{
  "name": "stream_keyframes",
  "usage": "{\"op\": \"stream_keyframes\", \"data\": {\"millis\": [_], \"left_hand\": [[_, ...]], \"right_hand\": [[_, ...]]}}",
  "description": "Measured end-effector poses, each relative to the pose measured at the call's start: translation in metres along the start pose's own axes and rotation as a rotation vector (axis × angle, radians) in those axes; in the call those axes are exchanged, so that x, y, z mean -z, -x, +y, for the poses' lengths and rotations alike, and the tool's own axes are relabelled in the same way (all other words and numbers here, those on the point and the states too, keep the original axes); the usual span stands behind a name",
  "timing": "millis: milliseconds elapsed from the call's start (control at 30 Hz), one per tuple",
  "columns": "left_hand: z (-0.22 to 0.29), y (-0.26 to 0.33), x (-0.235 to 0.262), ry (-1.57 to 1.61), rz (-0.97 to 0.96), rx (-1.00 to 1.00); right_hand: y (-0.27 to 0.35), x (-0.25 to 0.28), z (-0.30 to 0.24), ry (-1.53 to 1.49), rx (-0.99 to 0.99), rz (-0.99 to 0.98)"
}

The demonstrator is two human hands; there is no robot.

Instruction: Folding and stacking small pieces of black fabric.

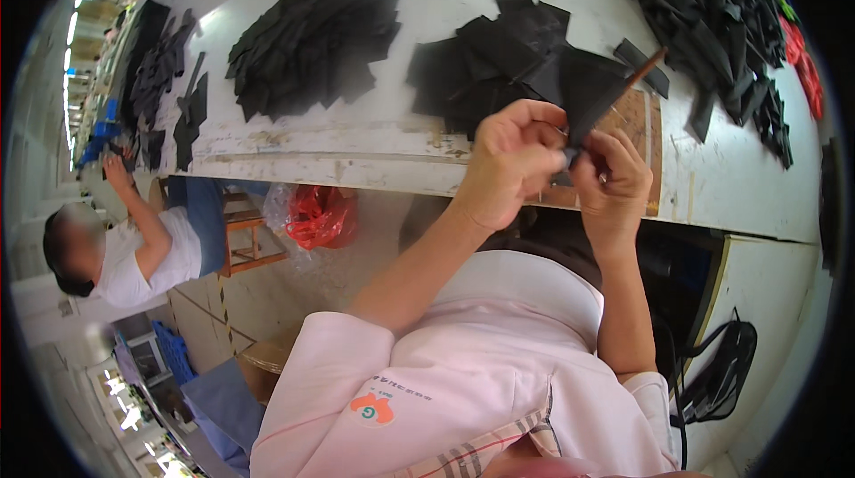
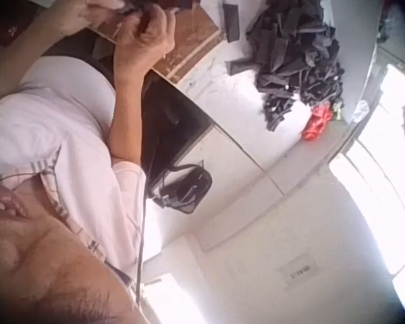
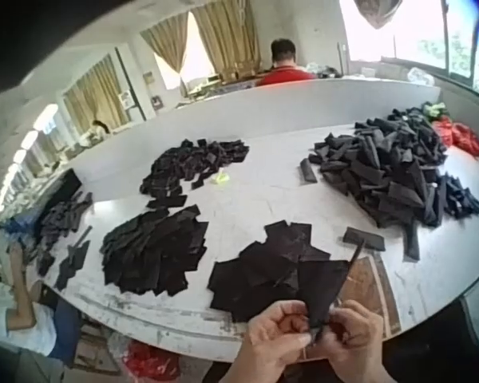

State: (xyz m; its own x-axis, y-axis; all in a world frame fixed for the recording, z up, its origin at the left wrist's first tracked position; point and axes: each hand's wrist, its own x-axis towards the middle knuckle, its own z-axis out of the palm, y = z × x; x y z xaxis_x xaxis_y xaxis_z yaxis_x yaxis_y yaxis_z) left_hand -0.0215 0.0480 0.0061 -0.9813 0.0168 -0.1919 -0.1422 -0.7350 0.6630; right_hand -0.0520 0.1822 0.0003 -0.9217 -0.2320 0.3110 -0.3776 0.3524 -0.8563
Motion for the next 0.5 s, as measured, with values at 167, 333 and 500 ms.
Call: {"op": "stream_keyframes", "data": {"millis": [167, 333, 500], "left_hand": [[-0.014, 0.001, -0.001, -0.640, 0.163, -0.325], [-0.018, -0.008, -0.018, -0.939, 0.353, -0.715], [-0.012, 0.000, -0.016, -1.223, 0.309, -1.114]], "right_hand": [[0.001, 0.007, 0.007, -0.752, -0.394, -0.115], [-0.004, 0.003, 0.009, -1.463, -0.643, -0.278], [-0.008, 0.005, -0.006, -1.132, -0.485, -0.334]]}}
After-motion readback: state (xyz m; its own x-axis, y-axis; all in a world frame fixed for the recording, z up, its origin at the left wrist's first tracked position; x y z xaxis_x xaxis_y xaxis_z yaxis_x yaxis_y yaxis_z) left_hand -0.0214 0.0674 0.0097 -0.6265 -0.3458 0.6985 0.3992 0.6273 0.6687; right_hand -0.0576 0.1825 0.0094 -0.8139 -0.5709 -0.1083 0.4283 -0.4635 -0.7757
